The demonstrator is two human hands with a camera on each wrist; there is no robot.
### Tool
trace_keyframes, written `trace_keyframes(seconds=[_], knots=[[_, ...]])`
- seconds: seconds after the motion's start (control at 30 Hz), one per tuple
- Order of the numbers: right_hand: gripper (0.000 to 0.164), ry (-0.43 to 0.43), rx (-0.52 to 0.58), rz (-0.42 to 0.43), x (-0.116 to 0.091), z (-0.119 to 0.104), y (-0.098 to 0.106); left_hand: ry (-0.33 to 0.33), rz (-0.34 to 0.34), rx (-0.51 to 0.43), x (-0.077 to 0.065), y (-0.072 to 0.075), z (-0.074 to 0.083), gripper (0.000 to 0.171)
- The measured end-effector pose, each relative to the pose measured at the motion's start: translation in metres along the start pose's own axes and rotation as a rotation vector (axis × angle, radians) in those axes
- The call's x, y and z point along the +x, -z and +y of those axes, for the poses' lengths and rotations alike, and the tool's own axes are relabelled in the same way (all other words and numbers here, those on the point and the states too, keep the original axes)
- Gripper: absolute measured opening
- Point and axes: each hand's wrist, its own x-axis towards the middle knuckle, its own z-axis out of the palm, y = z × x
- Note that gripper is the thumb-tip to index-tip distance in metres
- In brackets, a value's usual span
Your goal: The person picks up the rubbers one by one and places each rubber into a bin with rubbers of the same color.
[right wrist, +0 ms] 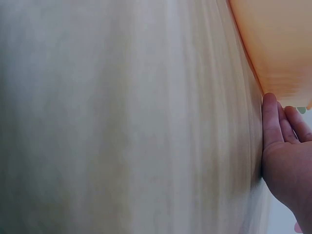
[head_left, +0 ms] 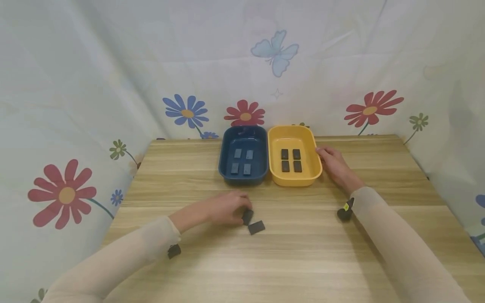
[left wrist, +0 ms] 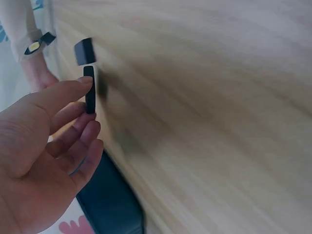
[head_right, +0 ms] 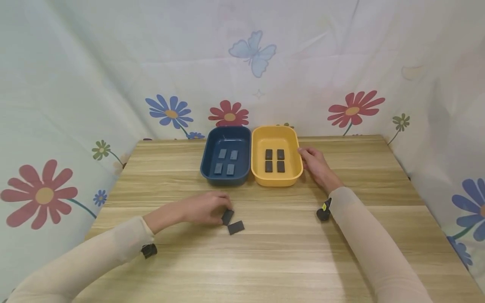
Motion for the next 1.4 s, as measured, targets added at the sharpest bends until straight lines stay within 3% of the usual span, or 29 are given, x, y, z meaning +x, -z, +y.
trace_keyframes(seconds=[0.23, 0.57, 0.77, 0.9, 1.07, 1.4], knots=[[0.064, 0.002, -0.026, 0.001, -0.002, -0.001, 0.0, 0.054, 0.062, -0.003, 0.017, 0.021, 0.0, 0.041], [0.065, 0.003, -0.035, 0.004, -0.004, -0.003, -0.001, 0.12, 0.184, -0.155, 0.068, 0.057, 0.008, 0.044], [0.062, -0.006, -0.023, -0.007, -0.003, -0.003, 0.001, 0.092, 0.237, -0.074, 0.102, 0.064, 0.001, 0.046], [0.061, 0.001, -0.009, -0.005, -0.002, -0.003, 0.001, 0.117, 0.261, -0.023, 0.123, 0.064, -0.006, 0.046], [0.062, 0.015, -0.02, 0.001, -0.004, -0.003, 0.0, 0.144, 0.235, 0.001, 0.146, 0.059, -0.011, 0.046], [0.064, -0.025, -0.052, 0.001, -0.002, -0.004, 0.002, 0.172, 0.081, 0.068, 0.177, 0.048, -0.015, 0.044]])
